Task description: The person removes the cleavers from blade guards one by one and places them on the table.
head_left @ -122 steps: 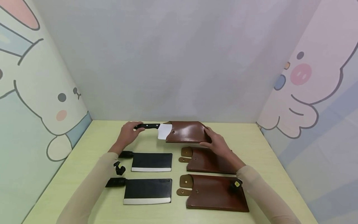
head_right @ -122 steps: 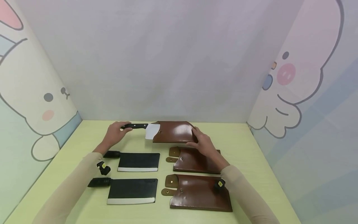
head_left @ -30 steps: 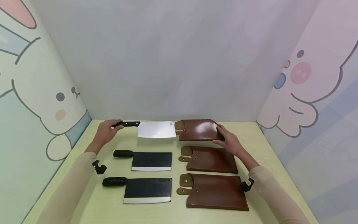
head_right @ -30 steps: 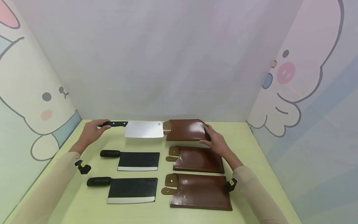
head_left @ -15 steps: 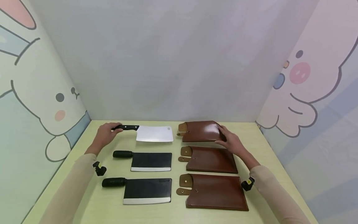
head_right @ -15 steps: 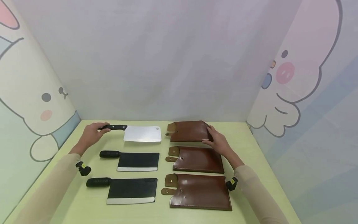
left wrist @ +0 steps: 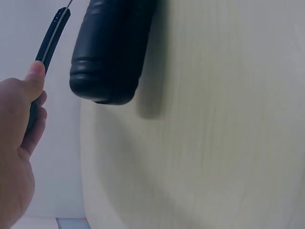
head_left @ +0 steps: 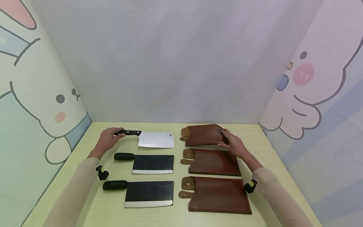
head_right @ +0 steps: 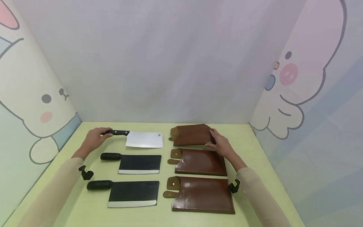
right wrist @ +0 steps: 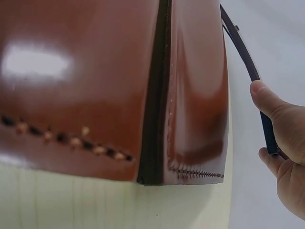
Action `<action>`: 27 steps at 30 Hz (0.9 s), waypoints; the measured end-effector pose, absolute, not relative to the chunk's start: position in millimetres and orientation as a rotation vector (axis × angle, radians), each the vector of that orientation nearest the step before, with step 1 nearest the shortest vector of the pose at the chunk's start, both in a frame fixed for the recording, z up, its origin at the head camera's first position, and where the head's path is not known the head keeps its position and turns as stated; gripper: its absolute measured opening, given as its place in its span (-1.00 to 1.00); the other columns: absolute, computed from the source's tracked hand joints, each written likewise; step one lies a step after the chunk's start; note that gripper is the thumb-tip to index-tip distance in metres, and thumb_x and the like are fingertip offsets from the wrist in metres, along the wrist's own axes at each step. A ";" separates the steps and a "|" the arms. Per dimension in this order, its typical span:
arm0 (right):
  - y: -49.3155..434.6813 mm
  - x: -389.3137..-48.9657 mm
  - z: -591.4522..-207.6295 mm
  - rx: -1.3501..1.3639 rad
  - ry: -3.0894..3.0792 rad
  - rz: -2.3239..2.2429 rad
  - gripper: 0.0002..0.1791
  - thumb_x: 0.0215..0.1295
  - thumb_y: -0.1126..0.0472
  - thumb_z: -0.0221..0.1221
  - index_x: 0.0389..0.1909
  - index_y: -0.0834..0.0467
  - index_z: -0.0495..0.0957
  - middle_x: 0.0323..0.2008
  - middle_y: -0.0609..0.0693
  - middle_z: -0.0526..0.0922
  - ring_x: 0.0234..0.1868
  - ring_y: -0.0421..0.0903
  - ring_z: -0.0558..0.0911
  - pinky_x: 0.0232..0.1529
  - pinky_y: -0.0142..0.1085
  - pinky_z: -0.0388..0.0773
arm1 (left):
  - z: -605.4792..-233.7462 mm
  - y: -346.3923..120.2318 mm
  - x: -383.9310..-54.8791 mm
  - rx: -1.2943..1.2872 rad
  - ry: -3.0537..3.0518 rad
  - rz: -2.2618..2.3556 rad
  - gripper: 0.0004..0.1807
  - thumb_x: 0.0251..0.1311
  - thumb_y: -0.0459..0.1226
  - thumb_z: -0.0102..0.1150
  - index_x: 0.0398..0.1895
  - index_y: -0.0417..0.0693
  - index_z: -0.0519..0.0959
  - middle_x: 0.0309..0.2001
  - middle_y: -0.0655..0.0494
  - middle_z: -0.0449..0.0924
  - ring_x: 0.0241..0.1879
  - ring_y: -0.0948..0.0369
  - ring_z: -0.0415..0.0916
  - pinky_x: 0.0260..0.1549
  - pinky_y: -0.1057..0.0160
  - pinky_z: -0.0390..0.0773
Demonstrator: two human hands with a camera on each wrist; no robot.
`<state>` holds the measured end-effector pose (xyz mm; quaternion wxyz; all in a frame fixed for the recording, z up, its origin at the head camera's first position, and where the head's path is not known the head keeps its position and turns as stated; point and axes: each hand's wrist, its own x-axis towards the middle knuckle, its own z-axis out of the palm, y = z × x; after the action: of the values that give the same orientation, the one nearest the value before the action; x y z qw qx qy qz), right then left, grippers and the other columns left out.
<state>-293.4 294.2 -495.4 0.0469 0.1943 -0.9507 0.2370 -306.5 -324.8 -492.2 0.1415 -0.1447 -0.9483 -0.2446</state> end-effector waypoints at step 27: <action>300.7 -305.8 -496.3 0.576 -2.970 0.696 -0.04 0.18 -0.07 0.47 0.47 0.33 0.31 0.40 0.38 0.38 0.35 0.38 0.44 0.24 0.23 0.45 | -505.5 -329.6 -314.9 -0.363 -2.879 -0.726 -0.51 0.42 -0.24 0.25 0.28 -0.39 0.51 0.12 -0.45 0.52 0.14 -0.33 0.47 0.12 -0.32 0.42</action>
<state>-305.8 300.7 -496.3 0.0187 0.1855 -0.9566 0.2241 -314.9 -329.6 -505.5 0.0753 -0.1209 -0.9597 -0.2421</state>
